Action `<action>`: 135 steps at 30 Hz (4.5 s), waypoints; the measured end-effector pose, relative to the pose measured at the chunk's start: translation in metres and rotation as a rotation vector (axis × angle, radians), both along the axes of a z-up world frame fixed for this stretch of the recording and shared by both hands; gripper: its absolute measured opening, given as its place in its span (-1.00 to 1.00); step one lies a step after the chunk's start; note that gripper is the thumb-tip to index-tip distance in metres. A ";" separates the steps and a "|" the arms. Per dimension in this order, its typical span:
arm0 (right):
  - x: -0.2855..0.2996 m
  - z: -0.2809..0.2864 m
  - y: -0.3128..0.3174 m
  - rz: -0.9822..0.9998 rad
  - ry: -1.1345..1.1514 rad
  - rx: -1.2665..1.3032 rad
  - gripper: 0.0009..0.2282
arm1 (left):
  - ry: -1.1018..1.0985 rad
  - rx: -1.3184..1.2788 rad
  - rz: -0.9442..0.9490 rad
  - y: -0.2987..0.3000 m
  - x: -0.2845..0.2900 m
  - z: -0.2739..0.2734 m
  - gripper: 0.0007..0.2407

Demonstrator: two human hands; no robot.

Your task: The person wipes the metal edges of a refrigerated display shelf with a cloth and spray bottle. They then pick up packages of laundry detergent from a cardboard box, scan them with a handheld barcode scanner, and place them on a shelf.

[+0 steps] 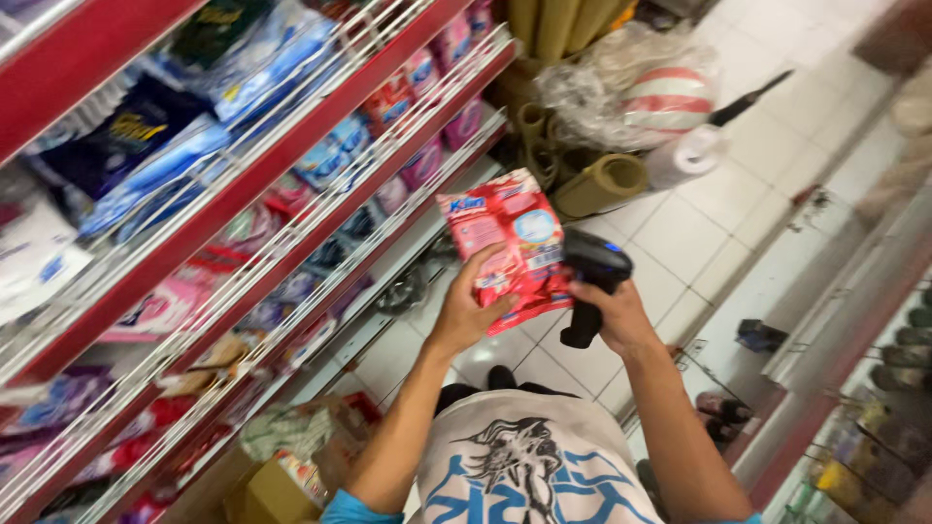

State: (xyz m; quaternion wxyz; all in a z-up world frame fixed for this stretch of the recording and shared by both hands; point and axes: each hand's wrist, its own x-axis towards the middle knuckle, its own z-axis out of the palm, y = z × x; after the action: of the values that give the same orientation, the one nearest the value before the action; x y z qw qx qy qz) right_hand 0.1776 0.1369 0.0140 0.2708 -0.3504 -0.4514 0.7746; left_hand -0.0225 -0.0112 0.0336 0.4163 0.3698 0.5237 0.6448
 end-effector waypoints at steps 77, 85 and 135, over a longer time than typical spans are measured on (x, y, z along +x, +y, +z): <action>-0.128 0.047 -0.131 0.017 -0.158 0.522 -0.83 | -0.050 0.309 0.439 -0.099 -0.104 0.073 -0.71; -0.195 0.083 -0.095 -0.216 0.129 0.680 -0.73 | 0.781 0.295 0.393 -0.092 -0.139 0.159 -0.49; -0.326 0.307 0.236 -0.092 0.032 1.835 -0.30 | 1.830 0.103 0.819 0.181 -0.238 0.328 -0.92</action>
State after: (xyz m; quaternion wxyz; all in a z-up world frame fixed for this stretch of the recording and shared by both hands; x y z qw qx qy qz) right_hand -0.1484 0.3732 0.3206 0.4796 -0.0050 -0.8711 0.1060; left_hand -0.2608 0.1697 0.3613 -0.4167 0.5322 0.7008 0.2280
